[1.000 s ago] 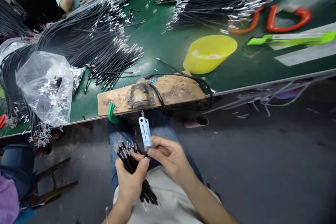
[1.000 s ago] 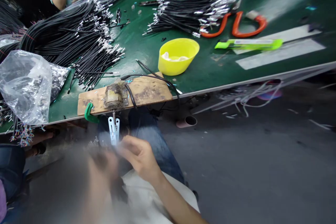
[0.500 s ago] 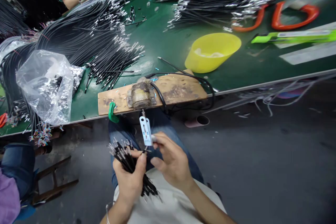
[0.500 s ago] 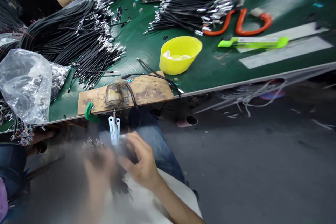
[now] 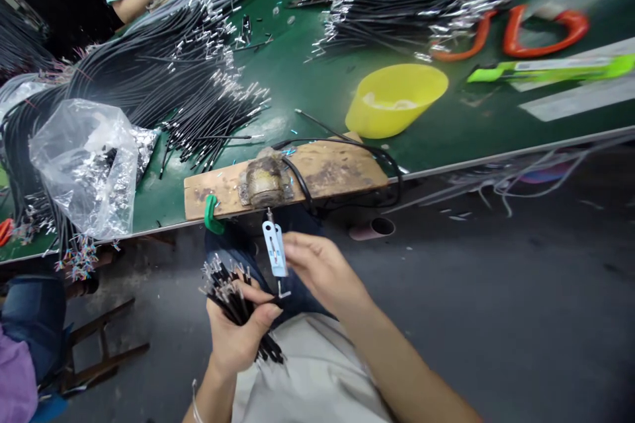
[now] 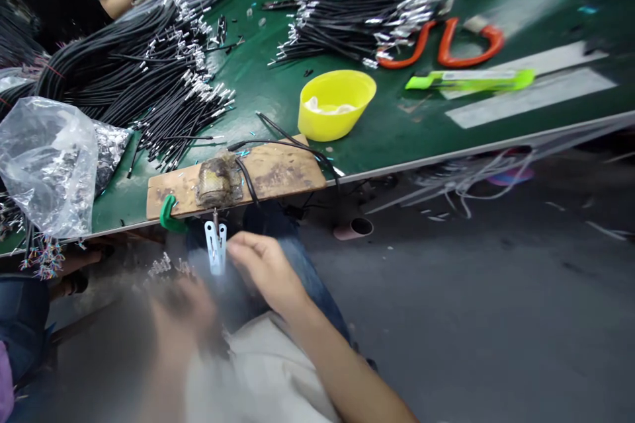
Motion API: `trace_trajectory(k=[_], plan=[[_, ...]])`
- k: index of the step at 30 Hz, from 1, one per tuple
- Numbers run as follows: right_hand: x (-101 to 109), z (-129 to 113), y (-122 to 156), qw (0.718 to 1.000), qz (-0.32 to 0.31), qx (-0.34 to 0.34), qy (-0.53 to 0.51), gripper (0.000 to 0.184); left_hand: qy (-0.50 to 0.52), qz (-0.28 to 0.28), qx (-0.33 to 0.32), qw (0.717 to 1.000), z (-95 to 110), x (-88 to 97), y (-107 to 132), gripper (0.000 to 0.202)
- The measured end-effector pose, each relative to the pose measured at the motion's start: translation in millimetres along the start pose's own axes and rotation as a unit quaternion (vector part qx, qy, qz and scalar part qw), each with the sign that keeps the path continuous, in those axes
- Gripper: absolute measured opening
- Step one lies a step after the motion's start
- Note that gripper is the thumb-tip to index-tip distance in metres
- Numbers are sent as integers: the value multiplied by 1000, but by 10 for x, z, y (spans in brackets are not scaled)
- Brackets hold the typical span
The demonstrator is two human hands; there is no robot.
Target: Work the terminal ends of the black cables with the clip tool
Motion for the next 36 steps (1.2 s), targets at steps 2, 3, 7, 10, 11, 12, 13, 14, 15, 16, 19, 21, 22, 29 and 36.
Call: trace_trajectory(k=[2, 3, 7, 10, 11, 12, 13, 14, 15, 16, 19, 21, 22, 29, 36], plan=[[-31, -95, -80, 997, 38, 52, 31, 42, 1, 11, -28, 1000, 39, 12, -4, 22], [-62, -140, -108, 997, 34, 61, 37, 44, 3, 29, -53, 998, 67, 6, 2, 21], [-201, -239, -132, 999, -27, 20, -11, 45, 11, 57, -87, 995, 172, -96, 25, 16], [-251, -225, -108, 996, -43, 6, -77, 42, 14, 51, -69, 996, 213, -168, -3, 16], [-258, -208, -103, 994, -46, 1, -97, 42, 14, 50, -67, 996, 219, -182, -15, 16], [-261, -187, -103, 992, -48, -7, -115, 41, 13, 50, -65, 997, 221, -191, -24, 15], [-259, -163, -106, 990, -47, -18, -131, 42, 12, 50, -64, 997, 222, -197, -29, 14], [-252, -136, -114, 988, -44, -29, -144, 43, 11, 52, -63, 997, 220, -199, -29, 14], [-237, -107, -124, 987, -37, -38, -155, 44, 11, 54, -62, 997, 217, -200, -23, 13], [-215, -77, -135, 986, -29, -43, -161, 45, 11, 56, -61, 996, 213, -198, -13, 13], [-90, 25, -145, 988, -2, -30, -153, 47, 12, 49, -55, 997, 187, -184, 32, 14], [28, 91, -104, 993, 36, 1, -112, 43, 1, 43, -59, 997, 159, -164, 59, 12], [86, 115, -65, 995, 64, 29, -77, 40, -11, 41, -65, 997, 142, -150, 68, 11], [50, -2, 319, 886, 76, 356, 287, 7, -125, -2, -63, 990, 4, -130, 89, 15], [-123, -64, 301, 846, 0, 380, 374, 23, -111, 45, -28, 992, -111, -163, 105, 21]])
Point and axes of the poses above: each hand's wrist, its own y-axis away from the middle knuckle, its own x-axis out of the back of the hand, z = x × y, the point moved 1 cm from there along -y, towards the middle knuckle, and after that the axes turned 2 degrees about z, right-handed, at the moved point
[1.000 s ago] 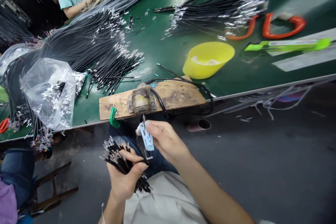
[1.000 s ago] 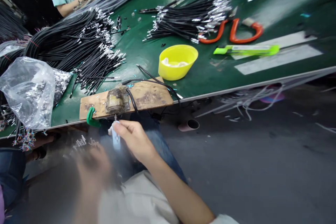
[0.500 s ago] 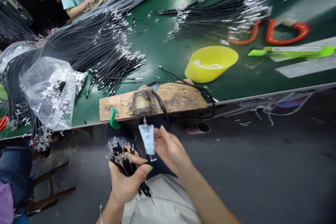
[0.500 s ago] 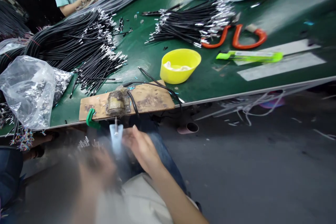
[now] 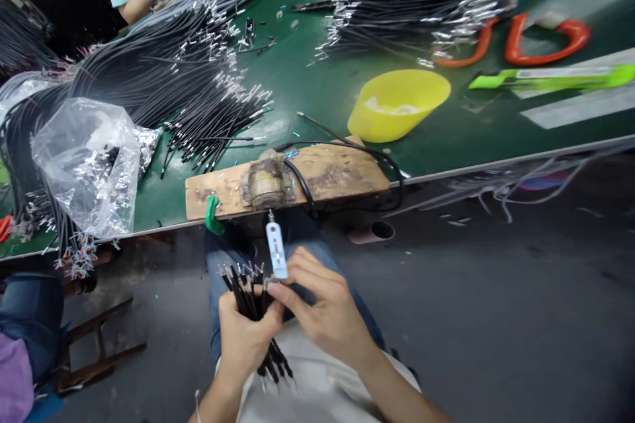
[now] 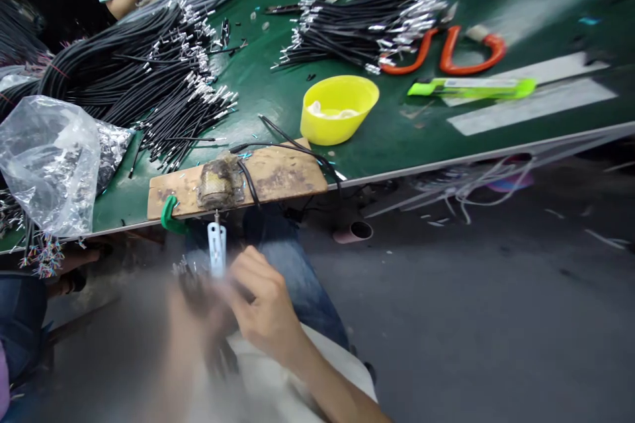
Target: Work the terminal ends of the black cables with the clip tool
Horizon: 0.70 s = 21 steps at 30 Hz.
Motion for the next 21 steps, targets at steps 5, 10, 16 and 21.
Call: trace_trajectory(k=[5, 10, 16, 21], plan=[[-63, 39, 47, 995, 92, -12, -27, 26, 73, 31, 57, 995, -108, -19, 33, 32], [-79, 140, 122, 973, -5, -131, -191, 26, 136, -9, 99, 986, -92, -26, 55, 45], [-60, 280, 186, 915, -61, -228, -328, 30, 155, -39, 125, 979, -26, 1, 27, 47], [-35, 218, 116, 928, -43, -220, -298, 14, 167, -48, 142, 974, -18, -19, 29, 48]])
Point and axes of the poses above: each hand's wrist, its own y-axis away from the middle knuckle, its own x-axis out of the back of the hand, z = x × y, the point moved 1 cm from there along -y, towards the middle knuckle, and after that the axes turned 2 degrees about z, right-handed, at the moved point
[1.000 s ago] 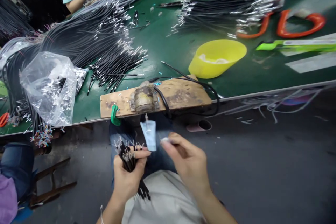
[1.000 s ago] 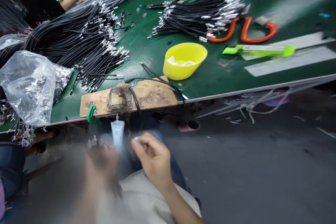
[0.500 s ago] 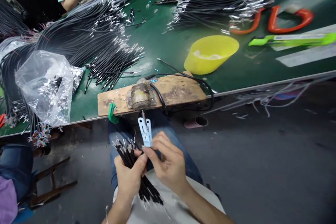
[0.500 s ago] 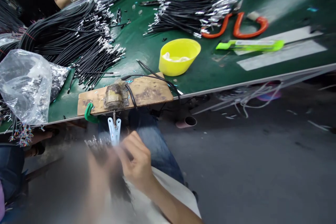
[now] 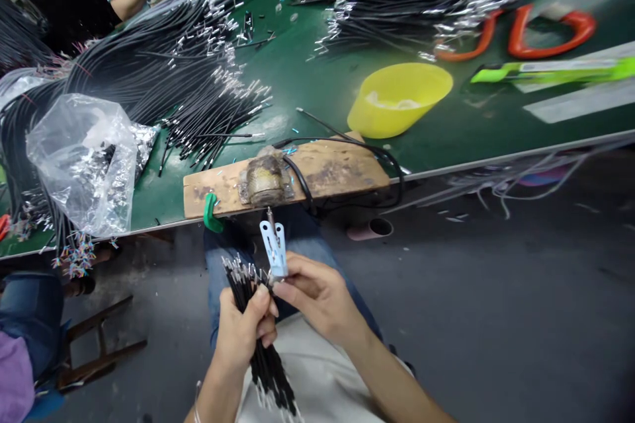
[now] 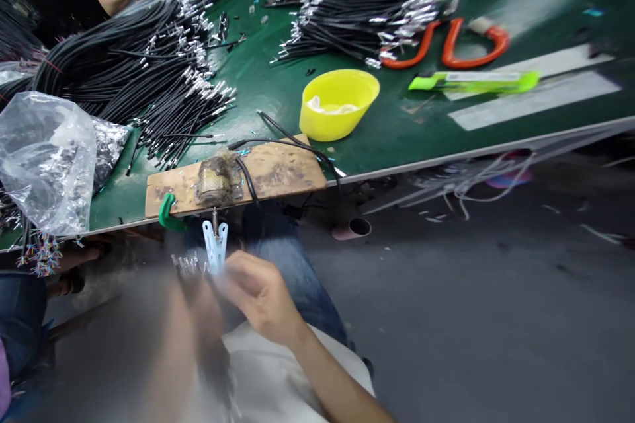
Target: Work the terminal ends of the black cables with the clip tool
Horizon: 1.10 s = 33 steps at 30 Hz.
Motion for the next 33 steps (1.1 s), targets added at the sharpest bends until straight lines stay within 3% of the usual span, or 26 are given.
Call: trace_trajectory(k=[2, 4, 7, 9, 10, 12, 14, 17, 19, 21, 25, 28, 33], plan=[[-36, -5, 12, 999, 14, -28, -15, 18, 0, -1, -7, 1000, -19, -14, 2, 48], [-72, 7, 41, 998, 58, -2, 14, 18, -3, 4, -18, 1000, -49, -25, 3, 47], [-102, 13, 94, 964, 159, 171, 130, 14, -8, 16, -30, 999, -93, -25, 13, 44], [-103, 3, 109, 935, 173, 258, 171, 14, -14, 17, -34, 999, -102, -8, 25, 41], [-96, -4, 102, 939, 156, 258, 167, 14, -18, 15, -37, 999, -96, 6, 29, 40], [-70, -24, 65, 975, 99, 166, 107, 14, -30, 12, -51, 998, -68, 37, 29, 37], [-42, -44, 14, 1000, 17, 5, -14, 21, -44, 15, -81, 996, -22, 63, 14, 34], [9, -81, -69, 962, -100, -191, -165, 31, -59, 26, -127, 990, 43, 75, -28, 30], [60, -110, -148, 946, -123, -244, -174, 34, -68, 33, -146, 986, 72, 72, -49, 25], [112, -152, -250, 958, -80, -234, -148, 35, -75, 44, -160, 983, 96, 72, -56, 17], [124, -294, -447, 989, 56, -115, -70, 40, -74, 63, -178, 979, 146, 79, -51, 13], [40, -369, -522, 994, 53, -89, -40, 39, -66, 67, -180, 979, 186, 65, -69, 15], [-79, -348, -516, 973, 18, -137, -183, 38, -50, 48, -156, 985, 212, -17, -118, 20]])
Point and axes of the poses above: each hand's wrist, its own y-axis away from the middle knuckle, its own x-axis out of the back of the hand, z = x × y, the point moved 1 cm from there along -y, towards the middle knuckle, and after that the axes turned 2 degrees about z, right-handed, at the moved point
